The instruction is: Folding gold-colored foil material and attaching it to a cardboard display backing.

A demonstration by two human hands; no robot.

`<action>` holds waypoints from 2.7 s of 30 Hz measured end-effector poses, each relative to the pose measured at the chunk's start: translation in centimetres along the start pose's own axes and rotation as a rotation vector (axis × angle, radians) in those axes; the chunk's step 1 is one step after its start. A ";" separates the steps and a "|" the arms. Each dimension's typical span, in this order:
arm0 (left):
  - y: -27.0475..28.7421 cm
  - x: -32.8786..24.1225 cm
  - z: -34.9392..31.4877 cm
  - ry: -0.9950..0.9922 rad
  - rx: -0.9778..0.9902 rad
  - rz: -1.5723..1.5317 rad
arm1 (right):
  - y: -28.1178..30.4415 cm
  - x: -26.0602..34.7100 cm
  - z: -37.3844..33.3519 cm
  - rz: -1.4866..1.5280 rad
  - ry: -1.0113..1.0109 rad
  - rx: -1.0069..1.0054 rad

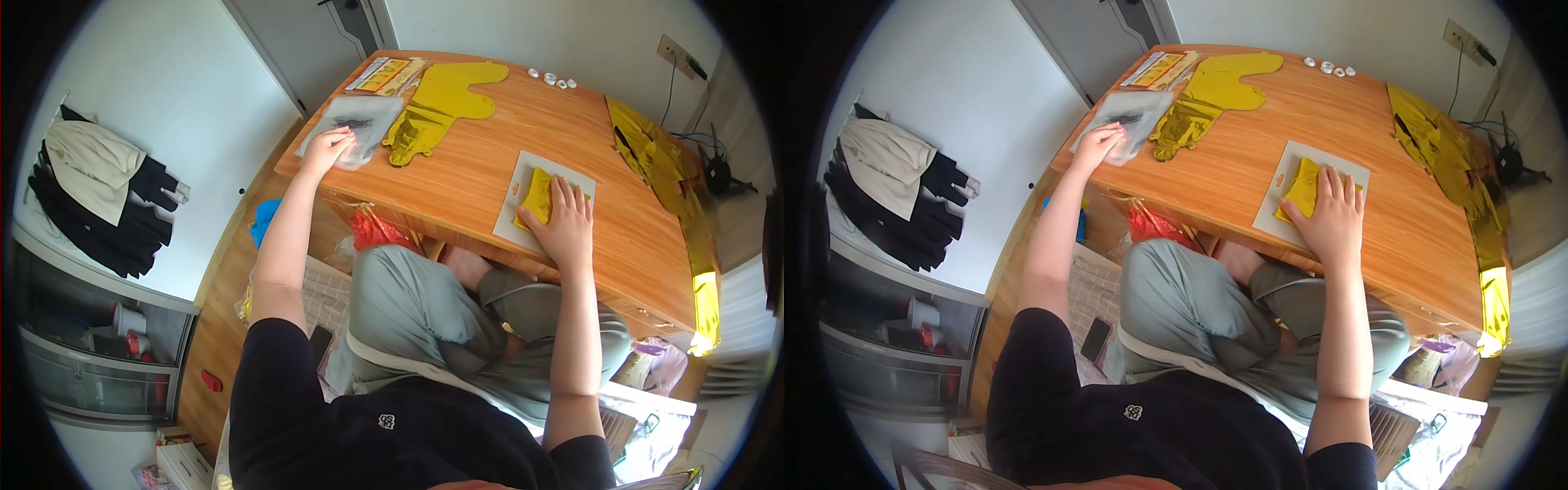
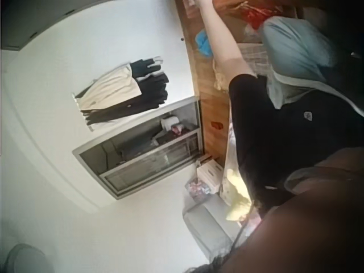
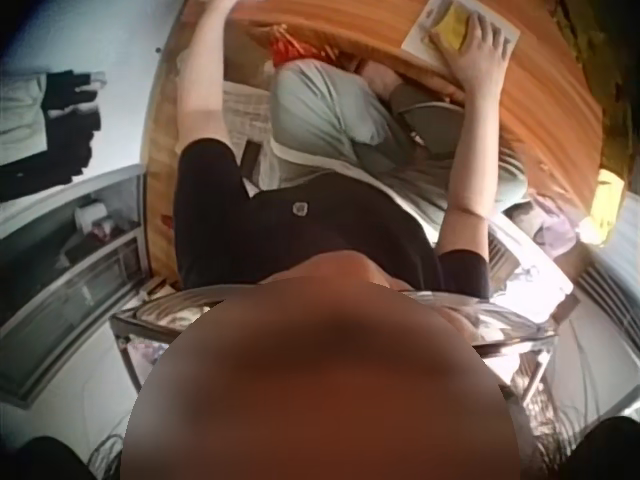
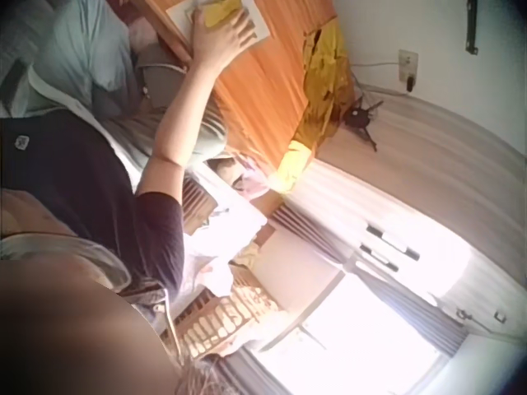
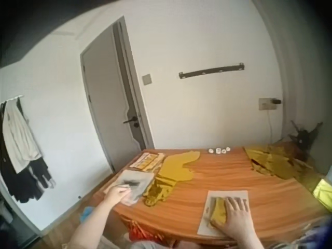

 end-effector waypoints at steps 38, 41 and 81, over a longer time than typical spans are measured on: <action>-8.4 -30.5 -9.7 -0.471 -0.136 0.649 | 0.2 0.6 0.1 0.022 0.008 0.007; -12.8 -29.4 -9.2 -0.457 -0.113 0.733 | 0.0 0.6 -0.1 0.000 0.024 0.027; -19.0 -27.0 -10.2 -0.533 0.526 0.450 | 1.9 -3.9 -4.1 -0.076 -0.179 0.015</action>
Point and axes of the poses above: each hand's wrist, its own z-axis towards the middle knuckle, its own y-axis out of the back of the hand, x = y × z, the point moved 6 cm from there along z, towards the middle knuckle, and after that the axes turned 14 degrees about y, right-handed, at the moved point
